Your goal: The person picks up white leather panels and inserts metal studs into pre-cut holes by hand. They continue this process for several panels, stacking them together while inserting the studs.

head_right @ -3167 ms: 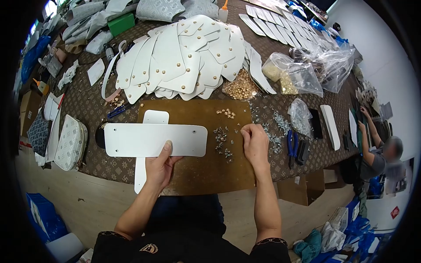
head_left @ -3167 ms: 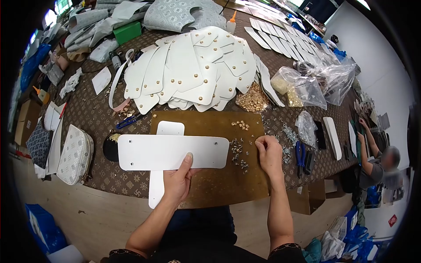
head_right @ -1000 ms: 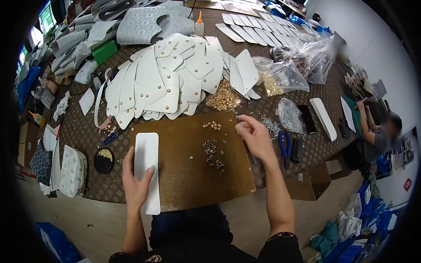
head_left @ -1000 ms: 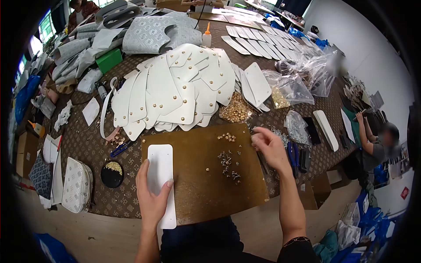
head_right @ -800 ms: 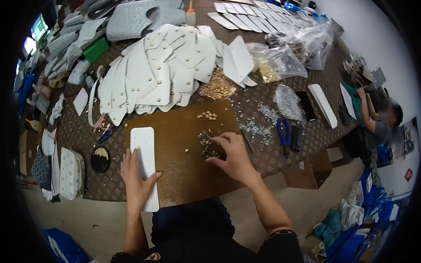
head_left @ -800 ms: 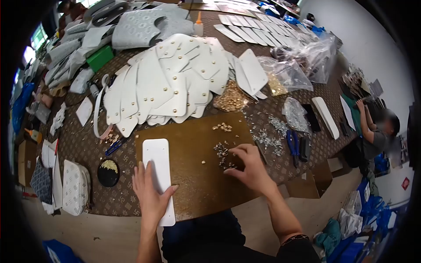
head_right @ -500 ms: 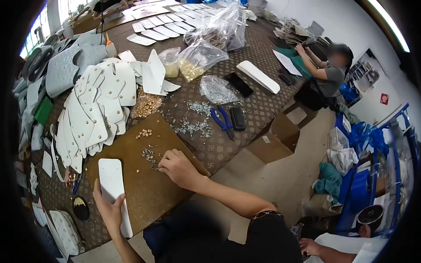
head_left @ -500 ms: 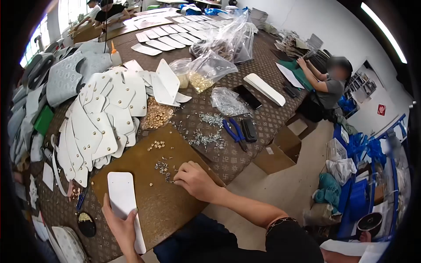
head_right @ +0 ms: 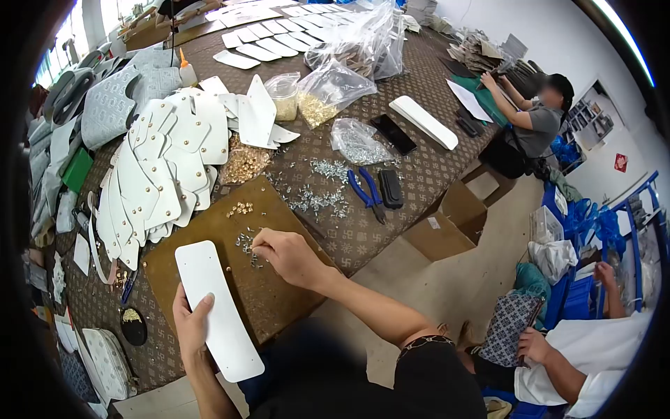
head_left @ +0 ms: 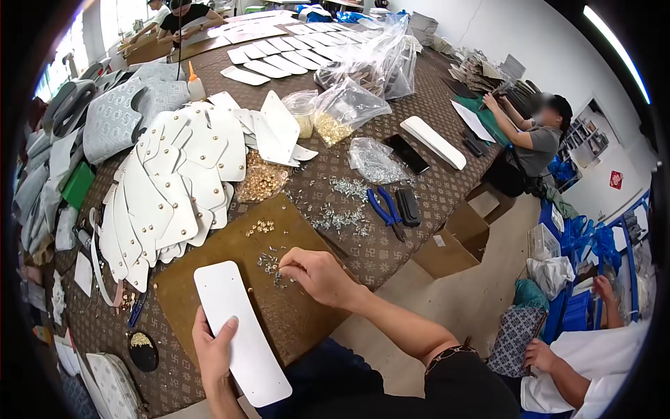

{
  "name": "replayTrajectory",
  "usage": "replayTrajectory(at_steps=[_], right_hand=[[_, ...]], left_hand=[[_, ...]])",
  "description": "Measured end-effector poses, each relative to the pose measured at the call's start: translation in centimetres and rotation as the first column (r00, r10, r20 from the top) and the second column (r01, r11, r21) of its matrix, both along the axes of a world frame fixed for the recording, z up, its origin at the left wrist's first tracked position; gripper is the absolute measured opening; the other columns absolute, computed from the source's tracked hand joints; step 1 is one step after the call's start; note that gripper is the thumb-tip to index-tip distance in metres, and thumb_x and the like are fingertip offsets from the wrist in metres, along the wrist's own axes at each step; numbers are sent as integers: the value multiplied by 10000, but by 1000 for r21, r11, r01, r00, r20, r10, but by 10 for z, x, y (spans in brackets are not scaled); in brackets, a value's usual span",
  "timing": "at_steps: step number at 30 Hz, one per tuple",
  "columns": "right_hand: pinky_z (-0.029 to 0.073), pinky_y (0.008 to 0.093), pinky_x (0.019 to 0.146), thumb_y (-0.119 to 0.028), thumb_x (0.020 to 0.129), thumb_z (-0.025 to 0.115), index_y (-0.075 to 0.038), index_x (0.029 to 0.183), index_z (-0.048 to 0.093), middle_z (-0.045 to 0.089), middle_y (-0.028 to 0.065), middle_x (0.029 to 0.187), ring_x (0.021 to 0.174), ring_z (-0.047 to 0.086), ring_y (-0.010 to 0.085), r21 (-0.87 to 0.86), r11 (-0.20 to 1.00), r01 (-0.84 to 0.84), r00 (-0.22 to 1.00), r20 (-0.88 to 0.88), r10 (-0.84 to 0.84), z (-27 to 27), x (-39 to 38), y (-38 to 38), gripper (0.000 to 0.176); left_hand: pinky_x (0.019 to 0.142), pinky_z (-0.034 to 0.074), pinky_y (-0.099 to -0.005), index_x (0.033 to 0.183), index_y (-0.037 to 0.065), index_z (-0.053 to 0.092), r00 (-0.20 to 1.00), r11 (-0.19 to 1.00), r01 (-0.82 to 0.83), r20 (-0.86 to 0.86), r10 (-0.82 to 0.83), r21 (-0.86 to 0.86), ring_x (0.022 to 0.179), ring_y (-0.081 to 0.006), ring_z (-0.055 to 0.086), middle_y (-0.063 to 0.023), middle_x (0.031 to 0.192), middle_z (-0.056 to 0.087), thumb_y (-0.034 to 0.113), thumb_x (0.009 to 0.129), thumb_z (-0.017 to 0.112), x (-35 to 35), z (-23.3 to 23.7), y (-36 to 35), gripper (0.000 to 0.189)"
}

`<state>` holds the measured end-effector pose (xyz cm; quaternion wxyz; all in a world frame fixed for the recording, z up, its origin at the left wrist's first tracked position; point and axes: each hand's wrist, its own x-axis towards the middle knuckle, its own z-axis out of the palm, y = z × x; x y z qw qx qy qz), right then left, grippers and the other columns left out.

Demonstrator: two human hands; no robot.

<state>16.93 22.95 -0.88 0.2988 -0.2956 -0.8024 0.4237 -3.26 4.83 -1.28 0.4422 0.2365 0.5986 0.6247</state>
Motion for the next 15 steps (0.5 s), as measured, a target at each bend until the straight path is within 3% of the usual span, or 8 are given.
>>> replayTrajectory(at_steps=[2,4,7,9,11,12,14,15], right_hand=[[533,349,700,-93,975,685,2,981,657,705,140,875,777,691,275,-25,999,-35,999,-8,35,1,-3,0,99],[526,314,693,-94,980,690,4,1005,671,708,109,867,761,675,190,-37,997,-65,998,0,65,3,-9,-1,103],[518,254,705,-89,986,703,8,1077,695,712,32,888,801,626,73,-227,973,-38,998,31,47,5,-12,0,133],[520,245,711,-75,985,702,-1,1075,704,717,16,905,801,629,72,-348,937,12,1000,4,-11,10,-14,-1,116],[515,237,741,-82,1003,683,1,1054,700,701,-2,897,817,621,67,-474,881,12,999,-28,-29,5,-14,2,99],[516,233,752,-79,1007,678,0,1061,698,698,-7,898,825,622,63,-473,881,10,999,-24,-24,4,-14,4,98],[522,229,765,-81,1012,673,6,1072,691,701,-1,903,839,635,62,-430,902,33,999,20,-27,7,-11,8,107],[522,229,765,-81,1012,673,6,1072,691,701,-1,903,839,635,62,-440,898,28,999,30,-16,6,-9,9,107]], left_hand=[[953,498,-327,1378,-34,516,1000,1000,15,-1,-15,17,1052,-163,635,-110,1196,671,8,879,703,3,-3,5,535],[967,496,-331,1404,-30,489,1000,1000,9,-7,-9,20,1077,-167,630,-113,1219,660,-7,874,688,4,-5,10,566],[1002,487,-337,1442,-19,450,998,999,27,-55,-26,22,1144,-186,613,-104,1264,629,-23,859,674,0,-3,6,624],[1013,484,-354,1484,-21,416,984,1000,-17,-178,20,22,1156,-216,616,-142,1287,625,-20,863,669,-2,-6,5,671],[1051,468,-386,1523,-26,379,821,994,-105,-566,78,-16,1220,-277,589,-208,1340,577,-7,876,667,2,3,8,708],[1093,417,-453,1545,-20,359,733,983,-182,-665,144,12,1252,-348,545,-251,1369,518,31,870,714,3,-12,10,764],[1099,368,-500,1552,-21,345,425,978,-207,-903,63,-29,1235,-382,512,-263,1392,465,80,846,769,1,-2,14,830],[1038,375,-488,1498,11,456,401,988,-152,-912,82,22,1166,-356,528,-206,1317,534,108,815,802,1,3,19,772]])
